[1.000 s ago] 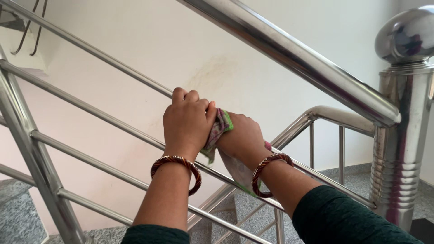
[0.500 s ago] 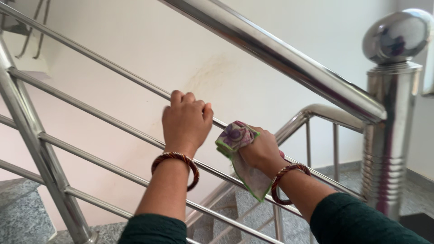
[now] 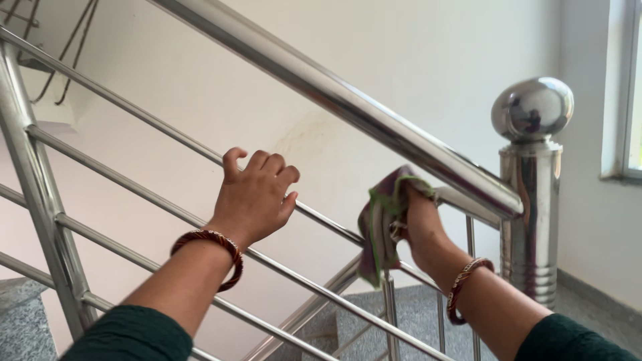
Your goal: The person cleans a metal stair railing by hand using a cloth and a spray bottle, wiping the top handrail and the thinner horizontal bars between the posts.
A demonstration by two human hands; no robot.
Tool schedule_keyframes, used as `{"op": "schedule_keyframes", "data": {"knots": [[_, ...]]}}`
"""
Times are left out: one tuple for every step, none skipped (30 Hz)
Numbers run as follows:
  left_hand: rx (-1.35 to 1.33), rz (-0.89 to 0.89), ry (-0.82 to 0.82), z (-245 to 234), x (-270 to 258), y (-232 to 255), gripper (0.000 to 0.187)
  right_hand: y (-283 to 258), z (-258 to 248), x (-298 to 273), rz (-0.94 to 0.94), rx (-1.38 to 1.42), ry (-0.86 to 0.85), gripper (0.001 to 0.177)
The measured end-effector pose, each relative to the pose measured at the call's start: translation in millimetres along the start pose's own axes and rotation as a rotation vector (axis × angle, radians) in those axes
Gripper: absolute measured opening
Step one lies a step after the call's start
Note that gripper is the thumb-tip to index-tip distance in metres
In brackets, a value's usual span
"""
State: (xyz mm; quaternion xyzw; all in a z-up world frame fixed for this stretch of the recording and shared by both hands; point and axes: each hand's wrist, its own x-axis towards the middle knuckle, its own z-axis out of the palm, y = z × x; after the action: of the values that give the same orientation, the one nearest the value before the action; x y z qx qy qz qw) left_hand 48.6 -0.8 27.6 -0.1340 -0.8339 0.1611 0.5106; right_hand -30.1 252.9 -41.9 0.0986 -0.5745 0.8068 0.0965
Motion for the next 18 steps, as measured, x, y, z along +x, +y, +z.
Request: {"op": "schedule_keyframes", "data": {"knots": [[0.045,0.103,0.038,-6.5,3.9,-3.3,0.02,-11.8,0.0,1.0,-0.181,-0.015,-0.021,0.046],[0.092,0.206,0.076,-12.9,7.6,-6.3,0.019,-23.1,0.1,1.8,-0.191,-0.015,-0.03,0.046],[0.102,0.198,0.086,-18.5,11.9,-7.7,0.019,-35.6,-0.5,2.7,-0.288,0.019,-0.05,0.044],[0.12,0.196,0.067,-22.5,17.0,-7.0,0.02,-45.7,0.0,2.8,-0.384,0.054,-0.071,0.042],[0.142,0.195,0.046,-26.4,21.5,-7.4,0.02,-49.5,2.7,0.9,-0.395,0.058,-0.083,0.042],[0.155,0.188,0.054,-29.6,26.4,-8.1,0.02,-50.2,5.1,-1.8,-0.407,0.077,-0.104,0.043],[0.128,0.197,0.121,-31.4,30.1,-8.1,0.023,-48.9,6.6,-4.5,-0.412,0.098,-0.122,0.045],[0.101,0.206,0.189,-32.9,33.6,-8.4,0.027,-49.6,6.4,-5.4,-0.415,0.104,-0.131,0.045],[0.116,0.207,0.194,-35.1,38.7,-9.6,0.027,-52.3,5.9,-4.5,-0.446,0.16,-0.124,0.045],[0.119,0.239,0.245,-37.5,43.9,-10.4,0.029,-56.3,5.1,-2.1,-0.476,0.217,-0.117,0.046],[0.123,0.273,0.297,-41.5,49.5,-13.1,0.031,-63.1,2.2,1.5,-0.486,0.229,-0.128,0.046],[0.141,0.275,0.304,-47.0,54.9,-17.2,0.031,-71.1,-2.6,5.0,-0.534,0.187,-0.105,0.045],[0.177,0.303,0.304,-52.5,61.5,-19.4,0.035,-77.4,-5.2,8.1,-0.582,0.143,-0.073,0.045],[0.212,0.329,0.305,-58.3,68.6,-21.0,0.039,-84.6,-2.8,13.3,-0.593,0.154,-0.075,0.045],[0.216,0.332,0.312,-63.2,75.3,-21.1,0.039,-94.4,-2.3,17.8,-0.706,-0.02,-0.027,0.041],[0.213,0.27,0.182,-68.6,82.9,-22.9,0.039,-103.1,-0.9,20.5,-0.815,-0.196,0.024,0.054],[0.209,0.204,0.052,-72.8,90.7,-24.5,0.04,-108.4,2.1,20.2,-0.822,-0.193,0.025,0.054],[0.212,0.206,0.058,-74.9,99.4,-25.1,0.04,-112.0,7.0,18.7,-0.867,-0.457,0.087,0.065]]}}
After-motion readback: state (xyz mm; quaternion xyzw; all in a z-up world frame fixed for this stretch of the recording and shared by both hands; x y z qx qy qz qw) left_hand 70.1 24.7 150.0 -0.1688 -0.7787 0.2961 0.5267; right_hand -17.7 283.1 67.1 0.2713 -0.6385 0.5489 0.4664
